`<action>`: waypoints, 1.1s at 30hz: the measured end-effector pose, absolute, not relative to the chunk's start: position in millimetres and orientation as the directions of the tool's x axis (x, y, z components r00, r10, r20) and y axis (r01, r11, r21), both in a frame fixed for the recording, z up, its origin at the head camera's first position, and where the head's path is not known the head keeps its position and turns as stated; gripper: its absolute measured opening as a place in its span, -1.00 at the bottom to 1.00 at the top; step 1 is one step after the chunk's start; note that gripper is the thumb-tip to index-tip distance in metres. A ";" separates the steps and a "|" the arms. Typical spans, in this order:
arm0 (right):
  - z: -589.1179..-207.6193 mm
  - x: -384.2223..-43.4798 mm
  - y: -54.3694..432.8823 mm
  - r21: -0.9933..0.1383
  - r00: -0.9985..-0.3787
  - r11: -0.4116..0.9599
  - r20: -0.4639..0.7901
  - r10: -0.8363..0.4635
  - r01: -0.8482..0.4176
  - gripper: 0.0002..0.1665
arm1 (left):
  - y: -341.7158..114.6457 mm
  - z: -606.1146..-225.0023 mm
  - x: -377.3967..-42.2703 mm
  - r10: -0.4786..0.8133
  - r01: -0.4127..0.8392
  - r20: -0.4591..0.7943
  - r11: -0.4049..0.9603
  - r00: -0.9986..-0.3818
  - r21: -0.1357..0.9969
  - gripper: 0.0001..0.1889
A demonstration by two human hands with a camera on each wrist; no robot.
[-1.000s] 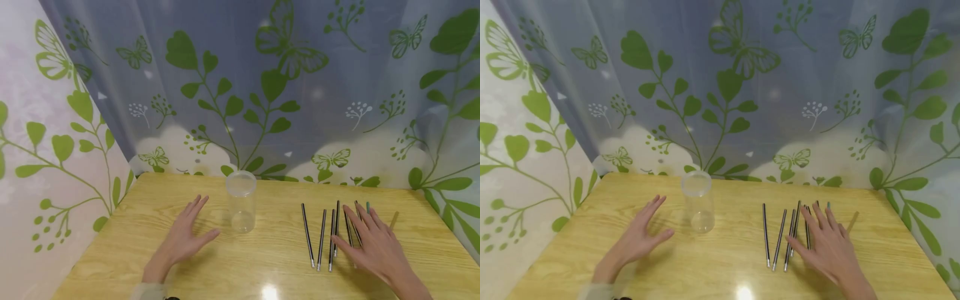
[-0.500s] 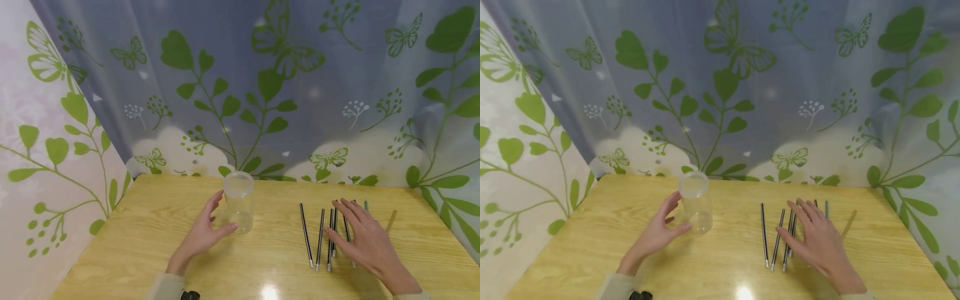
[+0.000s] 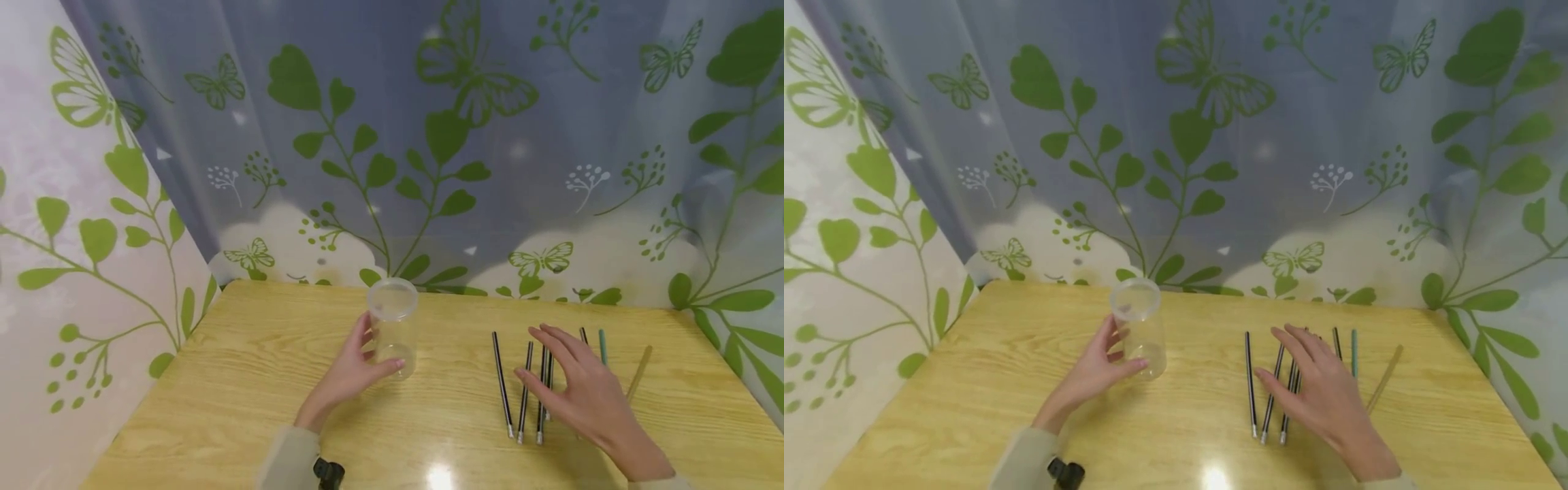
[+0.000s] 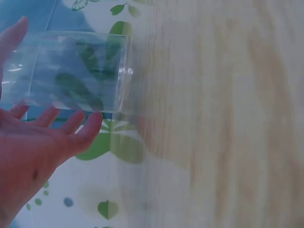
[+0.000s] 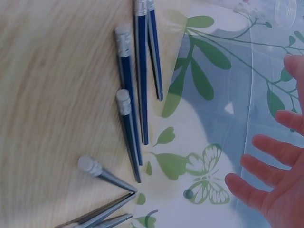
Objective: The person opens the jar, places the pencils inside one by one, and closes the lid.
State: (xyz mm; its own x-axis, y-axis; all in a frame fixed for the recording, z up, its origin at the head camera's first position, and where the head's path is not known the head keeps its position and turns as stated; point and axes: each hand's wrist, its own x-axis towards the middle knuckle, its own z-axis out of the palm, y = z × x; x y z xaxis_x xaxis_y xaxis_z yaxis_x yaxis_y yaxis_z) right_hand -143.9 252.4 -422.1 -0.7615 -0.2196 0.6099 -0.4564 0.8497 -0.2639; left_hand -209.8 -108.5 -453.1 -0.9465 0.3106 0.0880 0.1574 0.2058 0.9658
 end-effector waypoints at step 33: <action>-397.9 -156.0 204.6 -0.439 -0.745 0.657 0.598 -0.296 -0.613 -0.26 | -86.3 -445.0 -189.8 0.593 0.130 -0.011 0.194 -0.805 0.972 -0.03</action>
State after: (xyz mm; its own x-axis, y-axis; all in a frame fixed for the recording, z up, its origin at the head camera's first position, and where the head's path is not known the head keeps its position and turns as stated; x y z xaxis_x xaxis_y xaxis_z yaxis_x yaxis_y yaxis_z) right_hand -156.0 204.6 -397.9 -0.7448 -0.2961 0.5980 -0.6133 0.6568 -0.4386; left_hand -189.8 -86.3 -445.0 -0.8050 0.5932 -0.0109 0.1300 0.1943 0.9723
